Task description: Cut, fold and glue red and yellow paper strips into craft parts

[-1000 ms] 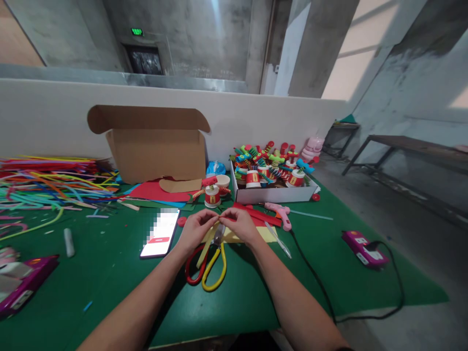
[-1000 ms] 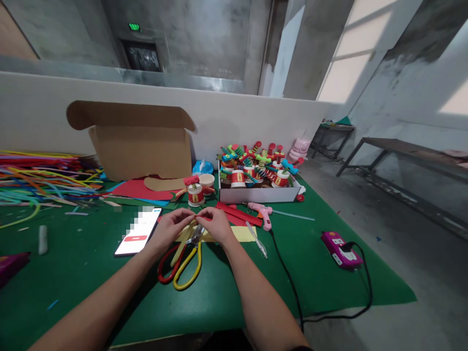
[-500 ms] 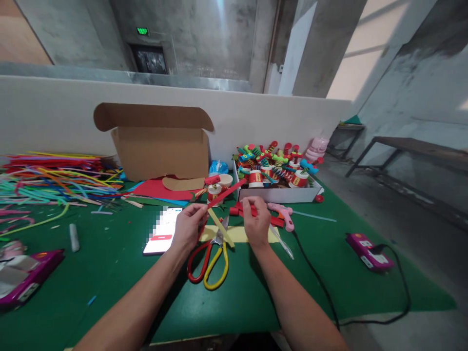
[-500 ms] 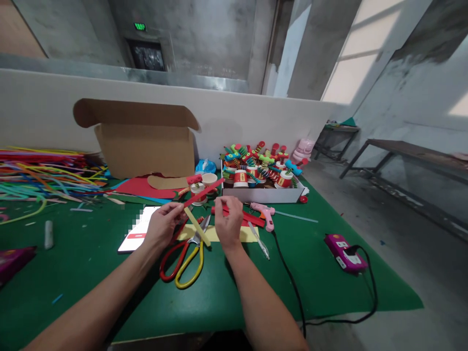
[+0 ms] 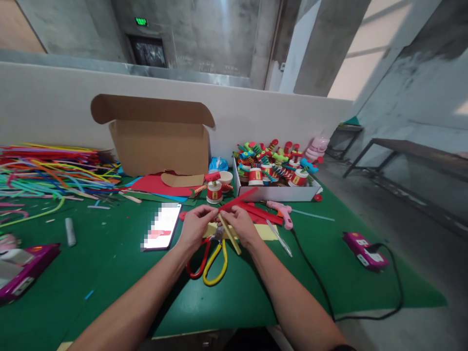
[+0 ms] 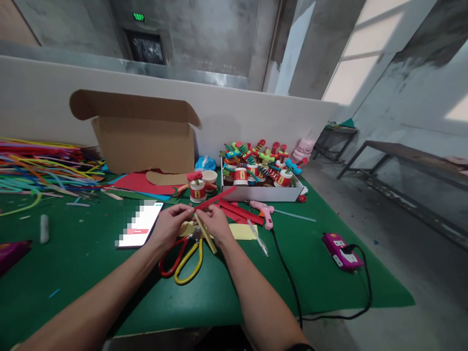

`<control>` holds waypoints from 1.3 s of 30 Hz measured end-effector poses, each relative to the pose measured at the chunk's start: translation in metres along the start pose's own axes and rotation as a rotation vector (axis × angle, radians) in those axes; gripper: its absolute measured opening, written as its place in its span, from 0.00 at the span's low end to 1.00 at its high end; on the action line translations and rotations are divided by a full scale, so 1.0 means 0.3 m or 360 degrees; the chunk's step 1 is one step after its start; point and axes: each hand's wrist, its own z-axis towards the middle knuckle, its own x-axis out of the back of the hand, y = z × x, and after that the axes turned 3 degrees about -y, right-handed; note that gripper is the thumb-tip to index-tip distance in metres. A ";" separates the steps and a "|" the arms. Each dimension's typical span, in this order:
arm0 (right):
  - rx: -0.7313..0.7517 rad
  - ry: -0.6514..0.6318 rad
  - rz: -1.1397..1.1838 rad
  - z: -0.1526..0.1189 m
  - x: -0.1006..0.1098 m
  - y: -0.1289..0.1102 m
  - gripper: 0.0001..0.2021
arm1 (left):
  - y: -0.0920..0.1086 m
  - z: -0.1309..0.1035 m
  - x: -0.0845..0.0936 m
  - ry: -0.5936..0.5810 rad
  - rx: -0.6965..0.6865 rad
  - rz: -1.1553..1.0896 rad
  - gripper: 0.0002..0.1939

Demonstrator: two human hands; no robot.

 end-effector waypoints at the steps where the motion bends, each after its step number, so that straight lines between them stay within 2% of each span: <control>1: 0.0011 0.0002 -0.0001 0.001 0.004 -0.001 0.15 | -0.001 0.002 0.001 -0.0012 0.0018 0.0008 0.16; 7: 0.0123 0.0047 -0.0116 -0.002 0.010 -0.006 0.10 | 0.004 0.024 0.023 -0.0068 0.0044 -0.0097 0.17; 12: 0.0211 -0.0023 -0.0394 0.003 0.018 -0.009 0.09 | 0.009 0.030 0.044 -0.0272 -0.0001 0.0256 0.11; 15: 0.0280 -0.0007 -0.0343 0.017 0.070 -0.035 0.10 | 0.020 0.033 0.048 -0.0129 0.0018 0.0136 0.11; 17: 0.0369 0.0190 -0.0116 0.032 0.117 -0.053 0.11 | 0.032 0.040 0.050 0.0039 0.0057 -0.0176 0.11; 19: 0.0454 0.0583 0.0200 0.048 0.153 -0.057 0.10 | 0.040 0.049 0.052 0.0159 0.0093 -0.0467 0.10; 20: 0.0427 0.0752 0.0360 0.056 0.160 -0.050 0.08 | 0.040 0.052 0.052 0.0190 0.0114 -0.0563 0.10; 21: 0.0343 0.0813 0.0483 0.061 0.158 -0.038 0.07 | 0.039 0.054 0.051 0.0202 0.0141 -0.0623 0.09; 22: 0.0223 0.0787 0.0550 0.065 0.147 -0.022 0.06 | 0.034 0.055 0.048 0.0197 0.0172 -0.0654 0.09; 24: -0.0032 0.0474 0.0543 0.064 0.105 0.016 0.05 | 0.022 0.052 0.040 0.0141 0.0231 -0.0644 0.09; 26: -0.0086 0.0188 0.0513 0.055 0.055 0.049 0.07 | 0.010 0.043 0.029 0.0070 0.0255 -0.0589 0.10; 27: -0.0076 0.0113 0.0525 0.049 0.034 0.061 0.08 | 0.006 0.037 0.023 0.0045 0.0251 -0.0557 0.12; 30: -0.0035 0.0053 0.0562 0.035 0.000 0.078 0.12 | 0.002 0.022 0.010 0.0003 0.0197 -0.0450 0.14; 36: 0.0013 0.0116 0.0513 0.028 -0.001 0.074 0.13 | -0.004 0.019 0.007 -0.0031 0.0153 -0.0347 0.15; 39: 0.0038 0.0063 0.0464 0.024 -0.009 0.064 0.14 | -0.007 0.021 0.005 0.0012 0.0155 -0.0362 0.16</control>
